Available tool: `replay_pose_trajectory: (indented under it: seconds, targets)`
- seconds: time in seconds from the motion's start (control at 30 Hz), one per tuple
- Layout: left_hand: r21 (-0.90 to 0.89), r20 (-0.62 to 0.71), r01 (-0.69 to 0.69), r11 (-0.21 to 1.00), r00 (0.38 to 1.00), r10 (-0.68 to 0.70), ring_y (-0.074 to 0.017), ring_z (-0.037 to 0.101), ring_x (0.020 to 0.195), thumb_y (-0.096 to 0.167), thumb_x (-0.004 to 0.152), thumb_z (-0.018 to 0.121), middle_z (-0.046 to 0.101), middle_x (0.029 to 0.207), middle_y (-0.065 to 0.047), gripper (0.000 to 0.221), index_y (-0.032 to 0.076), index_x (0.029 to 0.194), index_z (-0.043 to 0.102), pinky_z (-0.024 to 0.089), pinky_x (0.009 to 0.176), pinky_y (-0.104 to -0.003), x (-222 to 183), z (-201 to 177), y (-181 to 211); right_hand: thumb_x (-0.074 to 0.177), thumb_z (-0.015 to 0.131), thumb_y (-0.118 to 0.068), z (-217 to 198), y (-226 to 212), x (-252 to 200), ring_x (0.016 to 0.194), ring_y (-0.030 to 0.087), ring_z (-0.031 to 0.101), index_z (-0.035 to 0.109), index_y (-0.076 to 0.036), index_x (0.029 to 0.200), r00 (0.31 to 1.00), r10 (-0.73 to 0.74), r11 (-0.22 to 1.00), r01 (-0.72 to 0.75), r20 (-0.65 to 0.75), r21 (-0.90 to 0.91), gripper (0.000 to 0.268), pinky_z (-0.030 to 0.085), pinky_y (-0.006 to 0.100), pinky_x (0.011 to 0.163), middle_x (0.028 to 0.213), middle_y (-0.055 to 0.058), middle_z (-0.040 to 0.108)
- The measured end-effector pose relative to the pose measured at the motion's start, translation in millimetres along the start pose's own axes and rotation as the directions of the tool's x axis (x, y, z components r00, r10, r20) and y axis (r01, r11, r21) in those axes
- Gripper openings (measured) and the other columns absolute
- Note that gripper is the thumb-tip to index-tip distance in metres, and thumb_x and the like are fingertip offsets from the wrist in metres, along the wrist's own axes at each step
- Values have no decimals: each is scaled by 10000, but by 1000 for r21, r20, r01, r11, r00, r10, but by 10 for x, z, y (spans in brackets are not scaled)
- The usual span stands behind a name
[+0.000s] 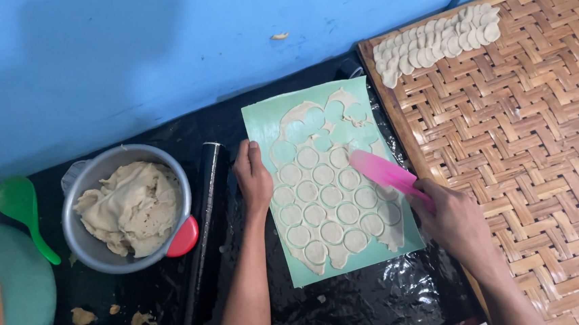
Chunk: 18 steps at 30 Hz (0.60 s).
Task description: Rolling out dough and cutting small circular shapes using a circular mold.
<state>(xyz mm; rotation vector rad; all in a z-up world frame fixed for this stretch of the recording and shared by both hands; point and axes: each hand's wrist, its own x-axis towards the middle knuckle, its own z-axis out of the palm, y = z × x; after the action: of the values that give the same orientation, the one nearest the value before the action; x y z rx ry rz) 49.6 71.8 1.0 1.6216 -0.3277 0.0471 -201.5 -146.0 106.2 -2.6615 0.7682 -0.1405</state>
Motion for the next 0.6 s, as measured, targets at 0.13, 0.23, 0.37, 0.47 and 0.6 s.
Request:
replay_pose_trajectory:
  seconds: [0.13,0.23,0.37,0.47,0.6]
  targets:
    - [9,-6,-2,1000,1000,2,-148,461,682,202,1110,433,517,750,-71,309,-33,957,562,374,643,-338,6,-1,-5,931,658,-347,-50,-24,-6,690,370,743,715,-108,1132,997,56,998,-58,58,28,318,568,485,612,768,178,747]
    - [16,-8,12,1000,1000,-12,-146,469,685,201,1102,432,525,752,-69,302,-32,967,569,380,645,-337,11,8,30,928,669,-342,0,49,-3,669,358,744,728,-98,1118,1000,8,1000,-9,25,16,315,575,466,608,777,180,743]
    - [19,-9,22,1000,1000,-22,-145,504,703,205,1098,424,559,773,-72,305,-31,990,585,405,665,-339,8,0,59,932,662,-342,38,87,7,635,330,749,731,-98,1105,1000,7,999,-8,27,41,307,574,451,586,766,162,748]
    - [24,-6,37,999,999,-37,-147,517,709,210,1098,421,571,781,-76,312,-28,995,593,413,672,-341,10,4,56,949,653,-352,18,73,33,621,329,740,734,-114,1097,1000,15,1000,-15,-1,17,293,563,455,573,763,150,749]
    - [22,-6,51,998,999,-51,-153,522,712,216,1101,424,575,785,-84,318,-27,991,596,413,671,-345,8,11,23,977,652,-354,14,73,81,630,358,710,738,-121,1072,998,-48,997,45,-48,-67,266,537,470,551,772,148,735]
